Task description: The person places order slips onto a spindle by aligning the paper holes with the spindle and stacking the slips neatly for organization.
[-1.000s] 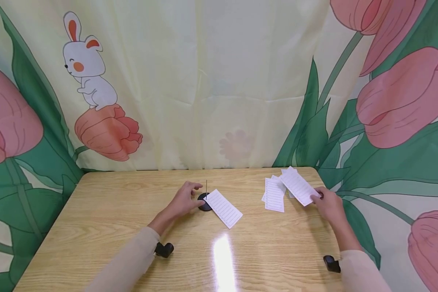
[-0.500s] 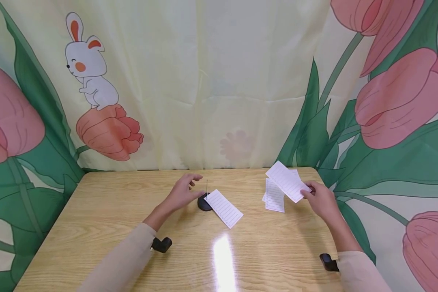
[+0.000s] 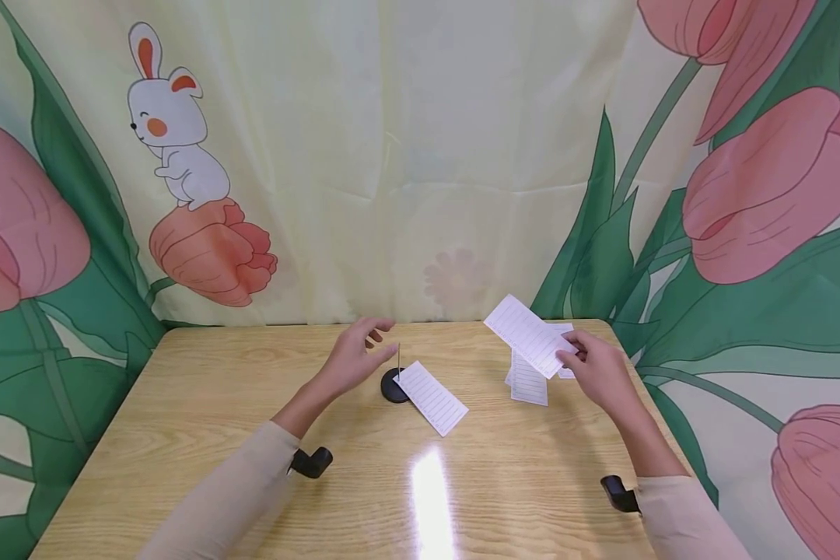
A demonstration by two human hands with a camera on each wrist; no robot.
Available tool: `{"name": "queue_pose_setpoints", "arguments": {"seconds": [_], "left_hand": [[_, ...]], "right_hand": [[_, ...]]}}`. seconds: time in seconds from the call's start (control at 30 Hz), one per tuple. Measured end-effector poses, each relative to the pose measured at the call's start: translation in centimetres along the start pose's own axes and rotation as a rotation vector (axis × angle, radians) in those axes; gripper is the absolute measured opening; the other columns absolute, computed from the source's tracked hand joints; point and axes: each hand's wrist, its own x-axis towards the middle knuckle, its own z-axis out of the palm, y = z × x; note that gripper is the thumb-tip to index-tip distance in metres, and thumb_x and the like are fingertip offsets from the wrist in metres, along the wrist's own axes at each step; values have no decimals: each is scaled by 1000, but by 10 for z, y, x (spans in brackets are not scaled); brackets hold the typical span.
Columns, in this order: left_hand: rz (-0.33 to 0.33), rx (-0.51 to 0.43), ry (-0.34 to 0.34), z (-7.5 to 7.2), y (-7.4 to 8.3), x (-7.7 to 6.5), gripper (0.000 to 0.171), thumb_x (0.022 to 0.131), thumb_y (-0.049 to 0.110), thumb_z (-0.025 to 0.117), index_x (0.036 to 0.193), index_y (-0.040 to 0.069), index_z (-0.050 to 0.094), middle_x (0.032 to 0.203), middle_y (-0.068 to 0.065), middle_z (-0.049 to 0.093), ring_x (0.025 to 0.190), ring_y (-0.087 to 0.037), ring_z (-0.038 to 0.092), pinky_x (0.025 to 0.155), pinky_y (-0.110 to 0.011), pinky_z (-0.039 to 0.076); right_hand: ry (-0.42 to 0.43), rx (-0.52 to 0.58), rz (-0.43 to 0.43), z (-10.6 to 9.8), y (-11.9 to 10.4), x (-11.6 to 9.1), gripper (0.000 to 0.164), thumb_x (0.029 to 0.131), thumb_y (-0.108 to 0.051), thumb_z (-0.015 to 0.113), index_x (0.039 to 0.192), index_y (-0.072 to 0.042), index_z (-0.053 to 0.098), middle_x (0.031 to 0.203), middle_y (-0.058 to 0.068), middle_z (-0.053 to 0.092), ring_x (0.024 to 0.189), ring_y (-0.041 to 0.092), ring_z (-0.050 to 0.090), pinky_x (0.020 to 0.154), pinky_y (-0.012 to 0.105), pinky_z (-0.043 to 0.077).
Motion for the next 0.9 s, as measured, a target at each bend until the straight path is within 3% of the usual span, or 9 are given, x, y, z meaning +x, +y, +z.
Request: {"name": "queue_pose_setpoints", "arguments": {"seconds": [0.53,0.9], "left_hand": [[92,-35,6,0,34,16,30,101,20,69,126,5,70,112,-8,74,101,-22,66,90,-40,56],[75,-93,22,4,48,29,23,102,17,67,120,4,73,101,-6,74,91,-18,66,78,-30,56]], "right_hand": [[-32,101,-63,5,-44,5,34,100,-6,66,131,8,61,114,26,69,88,28,67,70,16,54],[-36,149,-125,16,-65,7,31,98,-4,68,127,6,64,109,23,71,84,24,66,70,17,55]]}}
